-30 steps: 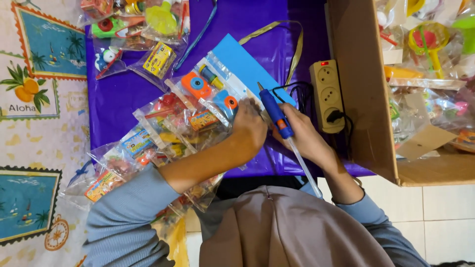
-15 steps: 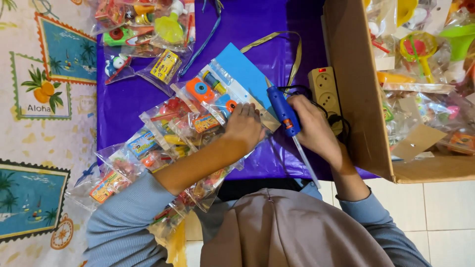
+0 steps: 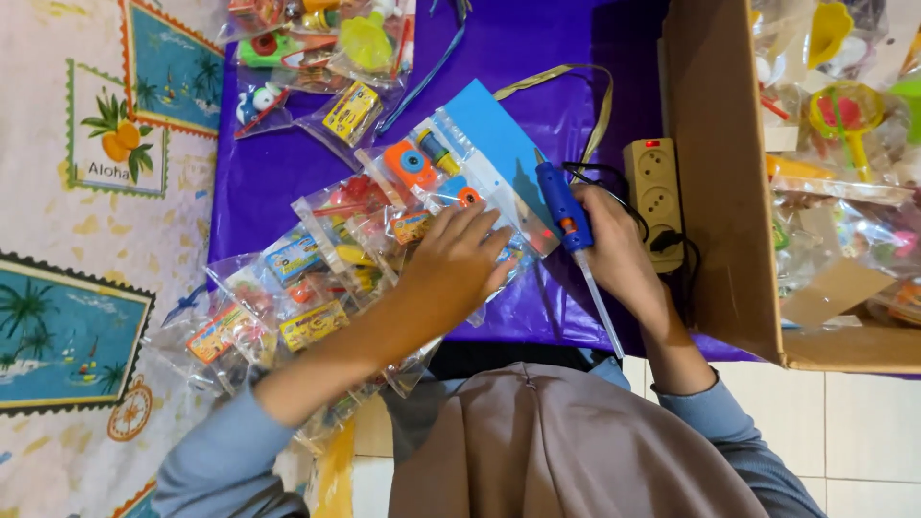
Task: The person uses a hot glue gun to attach small plastic bags containing toys to a blue cardboard sheet. They retrieve additional bags from a cardboard box and apply adhesive by hand before pressing them into place on the card.
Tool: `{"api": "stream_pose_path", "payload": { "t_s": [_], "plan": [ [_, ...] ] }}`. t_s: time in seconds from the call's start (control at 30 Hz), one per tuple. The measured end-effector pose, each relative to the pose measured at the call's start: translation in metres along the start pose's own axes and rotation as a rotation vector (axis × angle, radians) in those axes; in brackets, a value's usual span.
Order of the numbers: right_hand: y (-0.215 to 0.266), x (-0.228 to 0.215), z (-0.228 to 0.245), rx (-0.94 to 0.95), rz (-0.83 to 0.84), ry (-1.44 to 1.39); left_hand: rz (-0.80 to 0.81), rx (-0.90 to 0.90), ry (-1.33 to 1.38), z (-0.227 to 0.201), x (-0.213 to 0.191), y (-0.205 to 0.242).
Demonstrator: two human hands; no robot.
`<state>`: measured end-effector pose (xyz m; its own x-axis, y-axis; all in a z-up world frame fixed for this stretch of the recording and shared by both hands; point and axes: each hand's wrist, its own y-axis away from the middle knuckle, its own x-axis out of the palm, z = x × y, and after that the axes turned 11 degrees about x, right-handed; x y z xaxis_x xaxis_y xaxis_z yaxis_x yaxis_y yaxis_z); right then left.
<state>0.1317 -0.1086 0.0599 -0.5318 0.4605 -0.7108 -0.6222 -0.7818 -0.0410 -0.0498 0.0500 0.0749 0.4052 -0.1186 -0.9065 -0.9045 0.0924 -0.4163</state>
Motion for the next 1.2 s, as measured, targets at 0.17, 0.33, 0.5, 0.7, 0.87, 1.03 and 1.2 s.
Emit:
{"api": "stream_pose_path", "payload": {
  "t_s": [0.17,0.33,0.5,0.7,0.87,1.03,1.2],
  "plan": [
    [-0.001,0.006,-0.016,0.042,0.007,0.010,-0.081,-0.033,-0.067,-0.054,-0.027,0.033],
    [0.005,0.001,-0.012,0.119,-0.006,0.007,-0.027,-0.032,-0.297,-0.082,-0.005,0.076],
    [0.011,-0.001,-0.006,0.159,0.042,0.039,0.118,0.030,-0.486,-0.069,-0.007,0.098],
    [0.011,-0.003,-0.007,0.214,0.096,-0.033,0.184,0.004,-0.563,-0.065,-0.009,0.104],
    [0.017,-0.006,-0.008,0.213,0.123,-0.039,0.201,-0.003,-0.594,-0.064,-0.005,0.117],
    [0.012,-0.009,0.009,0.113,0.168,0.072,0.208,-0.023,-0.616,-0.071,-0.006,0.115],
    [0.005,-0.011,-0.001,-0.061,0.222,0.376,0.035,-0.103,-0.317,-0.079,-0.014,0.094]
  ]
}}
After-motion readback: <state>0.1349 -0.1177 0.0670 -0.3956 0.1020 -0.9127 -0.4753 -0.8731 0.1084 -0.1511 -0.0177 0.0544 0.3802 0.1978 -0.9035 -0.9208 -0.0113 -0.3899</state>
